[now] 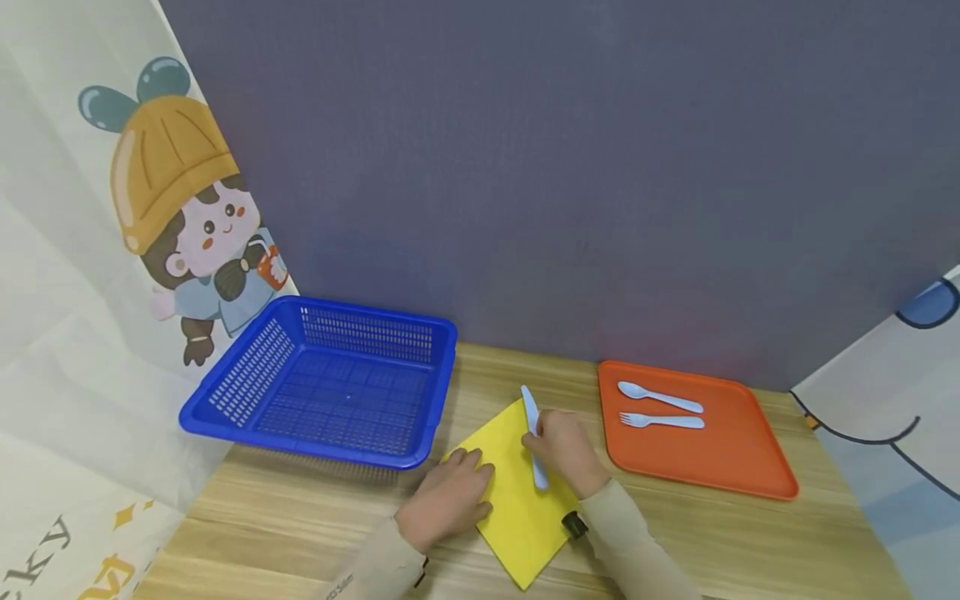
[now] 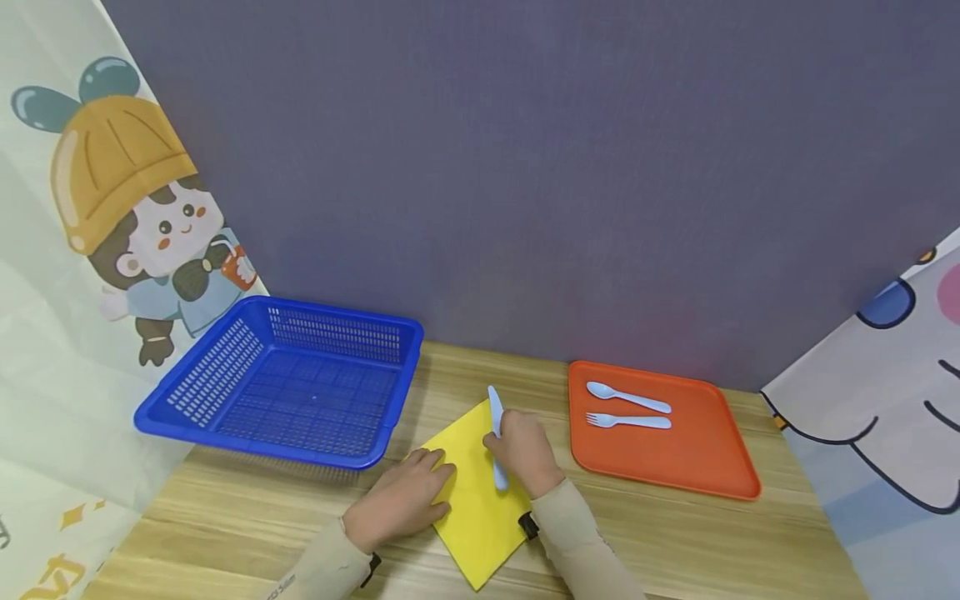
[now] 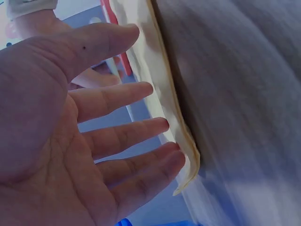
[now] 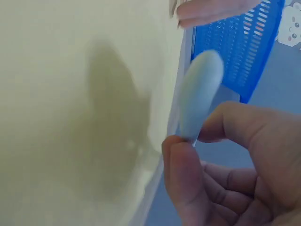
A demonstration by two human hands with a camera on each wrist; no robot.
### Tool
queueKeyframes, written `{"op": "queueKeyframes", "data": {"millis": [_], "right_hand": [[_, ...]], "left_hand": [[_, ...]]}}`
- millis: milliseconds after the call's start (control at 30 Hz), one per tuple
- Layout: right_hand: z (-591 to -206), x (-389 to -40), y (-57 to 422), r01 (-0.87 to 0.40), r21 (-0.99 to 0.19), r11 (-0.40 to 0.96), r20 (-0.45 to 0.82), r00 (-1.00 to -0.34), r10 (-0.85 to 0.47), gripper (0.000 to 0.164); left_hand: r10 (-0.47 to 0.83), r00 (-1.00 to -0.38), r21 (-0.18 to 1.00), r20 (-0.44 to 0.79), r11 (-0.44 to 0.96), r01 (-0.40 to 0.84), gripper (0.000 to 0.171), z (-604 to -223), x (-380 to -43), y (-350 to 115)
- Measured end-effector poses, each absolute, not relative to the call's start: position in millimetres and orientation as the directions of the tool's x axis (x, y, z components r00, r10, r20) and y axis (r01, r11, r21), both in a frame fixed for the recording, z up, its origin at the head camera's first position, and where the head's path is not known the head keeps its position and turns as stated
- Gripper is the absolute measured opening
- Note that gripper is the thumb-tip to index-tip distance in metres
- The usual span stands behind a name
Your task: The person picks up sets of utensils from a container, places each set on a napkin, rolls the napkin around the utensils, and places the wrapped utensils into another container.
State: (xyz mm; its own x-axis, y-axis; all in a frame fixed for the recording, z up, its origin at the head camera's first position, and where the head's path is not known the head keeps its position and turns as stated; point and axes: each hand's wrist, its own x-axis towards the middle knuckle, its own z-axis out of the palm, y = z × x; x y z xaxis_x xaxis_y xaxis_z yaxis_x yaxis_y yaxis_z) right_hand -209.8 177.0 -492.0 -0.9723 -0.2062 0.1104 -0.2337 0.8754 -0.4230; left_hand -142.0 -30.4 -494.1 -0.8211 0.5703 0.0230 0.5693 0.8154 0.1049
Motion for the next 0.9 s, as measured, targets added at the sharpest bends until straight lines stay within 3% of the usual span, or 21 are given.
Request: {"op": "queueKeyframes", "data": {"millis": [367, 667, 900], "right_hand": [[-507, -215, 147, -0.121, -0.484, 0.866, 0.001, -0.991, -0.137, 0.031], [-506, -215, 138, -0.147, -0.432, 0.890, 0.063, -0.989, -0.133, 0.028], [-507, -215, 136, -0.102, -0.432, 0.896, 0.020, -0.994, -0.103, 0.025]], "left_hand": [[0.553, -0.833, 0.155, -0.009, 0.824, 0.546, 0.043, -495, -140, -31], [0.553, -0.833, 0.157, 0.014, 0.821, 0.548, 0.042, -496, -140, -31], [0.552, -0.834, 0.165, 0.002, 0.822, 0.545, 0.044, -496, -139, -31]]}}
